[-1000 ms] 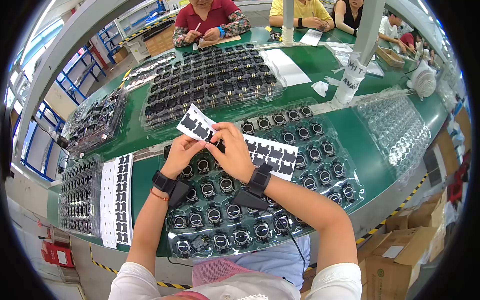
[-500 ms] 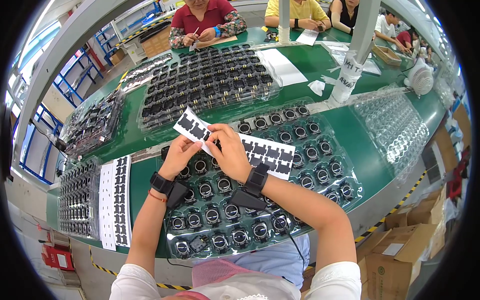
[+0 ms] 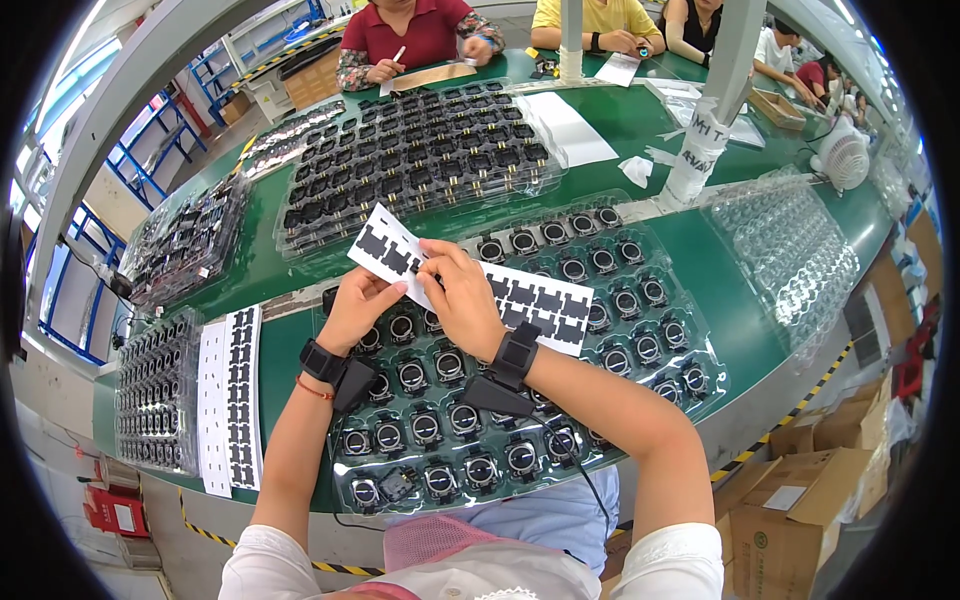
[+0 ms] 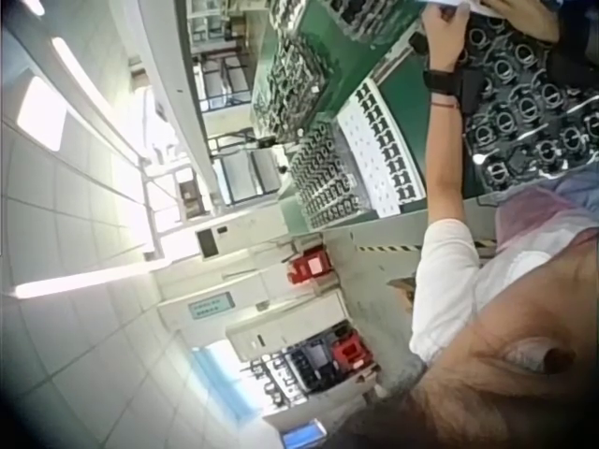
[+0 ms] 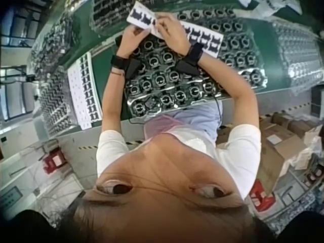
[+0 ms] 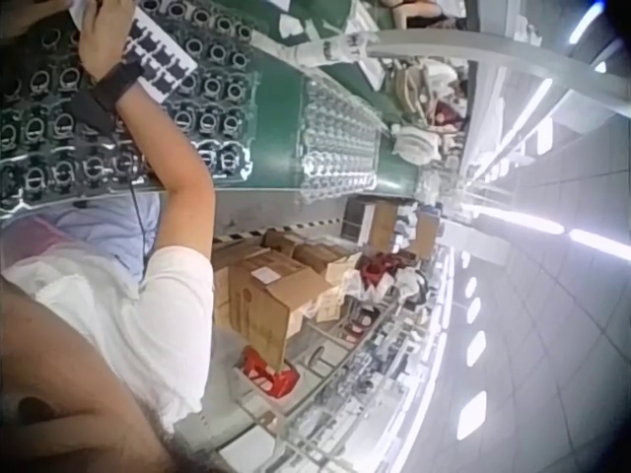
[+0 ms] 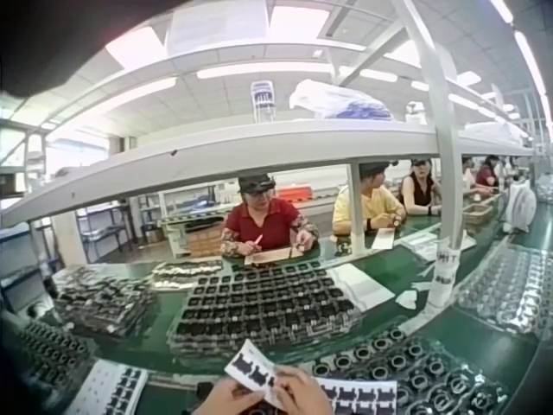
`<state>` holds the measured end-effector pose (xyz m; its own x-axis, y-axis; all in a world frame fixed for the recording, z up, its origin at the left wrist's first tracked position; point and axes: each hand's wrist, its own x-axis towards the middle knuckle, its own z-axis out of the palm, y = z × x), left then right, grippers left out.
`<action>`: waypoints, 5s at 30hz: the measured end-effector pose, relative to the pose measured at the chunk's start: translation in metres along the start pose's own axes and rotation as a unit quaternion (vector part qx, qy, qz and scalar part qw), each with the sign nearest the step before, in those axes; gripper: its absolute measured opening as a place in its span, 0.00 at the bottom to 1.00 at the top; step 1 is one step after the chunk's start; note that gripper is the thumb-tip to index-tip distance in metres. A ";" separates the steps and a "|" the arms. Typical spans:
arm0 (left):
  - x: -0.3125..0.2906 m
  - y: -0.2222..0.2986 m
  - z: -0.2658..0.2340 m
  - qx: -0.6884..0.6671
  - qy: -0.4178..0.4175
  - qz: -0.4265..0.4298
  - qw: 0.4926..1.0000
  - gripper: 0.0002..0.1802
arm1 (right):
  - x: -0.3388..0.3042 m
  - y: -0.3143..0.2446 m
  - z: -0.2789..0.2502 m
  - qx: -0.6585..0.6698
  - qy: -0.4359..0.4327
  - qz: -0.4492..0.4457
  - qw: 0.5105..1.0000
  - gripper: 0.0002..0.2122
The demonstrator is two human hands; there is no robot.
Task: Assembling small electronic components onto a board or within a tray system.
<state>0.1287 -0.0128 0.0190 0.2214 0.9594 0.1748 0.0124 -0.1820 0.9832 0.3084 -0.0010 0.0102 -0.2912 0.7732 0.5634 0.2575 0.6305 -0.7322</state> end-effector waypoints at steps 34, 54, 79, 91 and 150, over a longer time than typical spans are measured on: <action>0.002 0.021 0.003 -0.044 0.069 -0.066 0.994 0.19 | 0.002 -0.001 0.004 0.150 0.131 0.153 0.968 0.08; 0.049 0.017 0.043 0.679 -0.013 0.102 0.727 0.10 | 0.004 -0.001 -0.002 0.234 0.120 0.069 0.962 0.05; 0.033 0.031 0.031 0.239 0.095 -0.032 0.966 0.24 | 0.006 -0.003 -0.010 0.167 0.161 0.015 0.972 0.07; 0.016 0.005 0.009 -0.088 0.054 -0.011 0.995 0.22 | 0.007 0.008 -0.004 0.148 0.144 0.029 0.978 0.04; 0.011 0.003 0.000 -0.087 0.163 -0.002 0.983 0.12 | 0.001 0.002 -0.002 -0.155 0.107 -0.012 0.982 0.11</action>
<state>0.1308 -0.0028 0.0242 -0.1037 0.9833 0.1495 -0.1601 -0.1649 0.9732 0.3106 0.0016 0.0102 -0.1083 0.7339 0.6705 0.5316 0.6128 -0.5848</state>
